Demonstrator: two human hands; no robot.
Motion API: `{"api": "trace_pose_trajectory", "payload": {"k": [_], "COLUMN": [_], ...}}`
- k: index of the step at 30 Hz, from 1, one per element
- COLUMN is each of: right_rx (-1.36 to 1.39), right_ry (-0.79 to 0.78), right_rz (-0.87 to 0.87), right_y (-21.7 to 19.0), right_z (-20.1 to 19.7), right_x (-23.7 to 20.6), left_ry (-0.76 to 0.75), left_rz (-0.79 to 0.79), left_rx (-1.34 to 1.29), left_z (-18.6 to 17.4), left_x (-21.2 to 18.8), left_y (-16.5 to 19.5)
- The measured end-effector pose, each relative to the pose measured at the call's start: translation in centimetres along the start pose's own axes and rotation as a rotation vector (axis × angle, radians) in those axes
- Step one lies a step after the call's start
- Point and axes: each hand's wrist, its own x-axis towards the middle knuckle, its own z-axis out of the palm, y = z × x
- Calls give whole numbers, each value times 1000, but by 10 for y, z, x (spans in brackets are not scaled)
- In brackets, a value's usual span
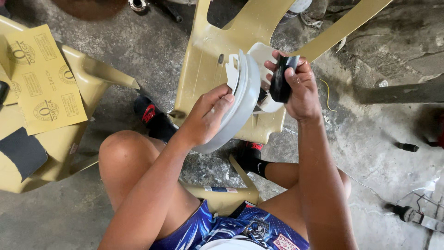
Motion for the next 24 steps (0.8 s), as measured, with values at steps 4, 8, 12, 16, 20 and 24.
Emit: {"api": "trace_pose_trajectory", "payload": {"k": [4, 8, 12, 16, 20, 24], "right_rx": [-235, -486, -326, -441, -765, -1191], "right_ry": [-39, -2, 179, 104, 36, 6], "right_rz": [-92, -261, -139, -308, -384, -358], "right_y": [-3, -2, 4, 5, -12, -37], "right_z": [1, 6, 10, 15, 37, 76], "right_x": [-3, -9, -11, -10, -21, -43], "left_ry": [16, 49, 40, 29, 13, 7], "left_rz": [-20, -61, -14, -45, -20, -4], "left_rx": [-92, -109, -98, -156, -211, -171], "left_z": [-2, -3, -4, -4, -2, 1], "left_x": [6, 9, 10, 9, 8, 6], "left_y": [-1, -3, -5, -8, -11, -10]}}
